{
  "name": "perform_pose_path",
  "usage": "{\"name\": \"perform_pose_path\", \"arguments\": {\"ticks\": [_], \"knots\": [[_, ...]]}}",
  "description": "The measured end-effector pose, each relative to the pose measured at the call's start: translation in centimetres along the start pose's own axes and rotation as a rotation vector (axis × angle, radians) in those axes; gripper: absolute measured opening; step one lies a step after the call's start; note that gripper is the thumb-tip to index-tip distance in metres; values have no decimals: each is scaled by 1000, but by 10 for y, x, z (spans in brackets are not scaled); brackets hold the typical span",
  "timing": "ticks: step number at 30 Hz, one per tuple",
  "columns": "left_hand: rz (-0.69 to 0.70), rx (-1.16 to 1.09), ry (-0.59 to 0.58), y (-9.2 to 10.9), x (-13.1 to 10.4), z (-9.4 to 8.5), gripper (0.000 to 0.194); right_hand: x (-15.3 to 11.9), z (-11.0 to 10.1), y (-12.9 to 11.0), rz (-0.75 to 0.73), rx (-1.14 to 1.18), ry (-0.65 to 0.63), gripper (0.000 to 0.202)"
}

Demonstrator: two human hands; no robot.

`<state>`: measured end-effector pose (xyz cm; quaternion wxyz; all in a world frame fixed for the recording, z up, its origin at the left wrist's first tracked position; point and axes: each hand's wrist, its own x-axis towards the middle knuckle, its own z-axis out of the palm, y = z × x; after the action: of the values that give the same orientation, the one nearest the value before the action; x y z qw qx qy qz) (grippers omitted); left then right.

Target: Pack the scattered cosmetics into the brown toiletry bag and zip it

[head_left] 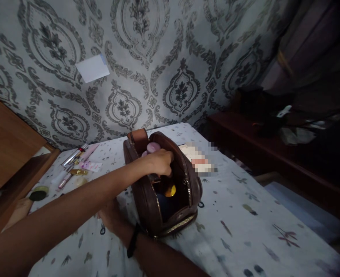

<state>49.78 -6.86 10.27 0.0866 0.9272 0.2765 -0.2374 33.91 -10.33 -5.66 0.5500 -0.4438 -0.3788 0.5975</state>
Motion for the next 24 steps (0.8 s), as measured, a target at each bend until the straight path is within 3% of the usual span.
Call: {"name": "perform_pose_path", "arguments": {"ticks": [12,16,19,21,24], "knots": [[-15,49,-27,-3,-12,-3,42,-6,-4,-8,4,-8,-15,16],[3,73,111,-7,-27,-9,47,-5,-4,-9,-41,-10,-20,19],[3,148,243,-4,-45,-13,26,-1,-3,-6,-62,-28,-47,21],[83,138,189,0,-54,-13,17,1,-2,-3,-70,-31,-56,22],[280,141,-13,7,-57,-8,25,1,-3,-1,-115,-35,-61,21]]}}
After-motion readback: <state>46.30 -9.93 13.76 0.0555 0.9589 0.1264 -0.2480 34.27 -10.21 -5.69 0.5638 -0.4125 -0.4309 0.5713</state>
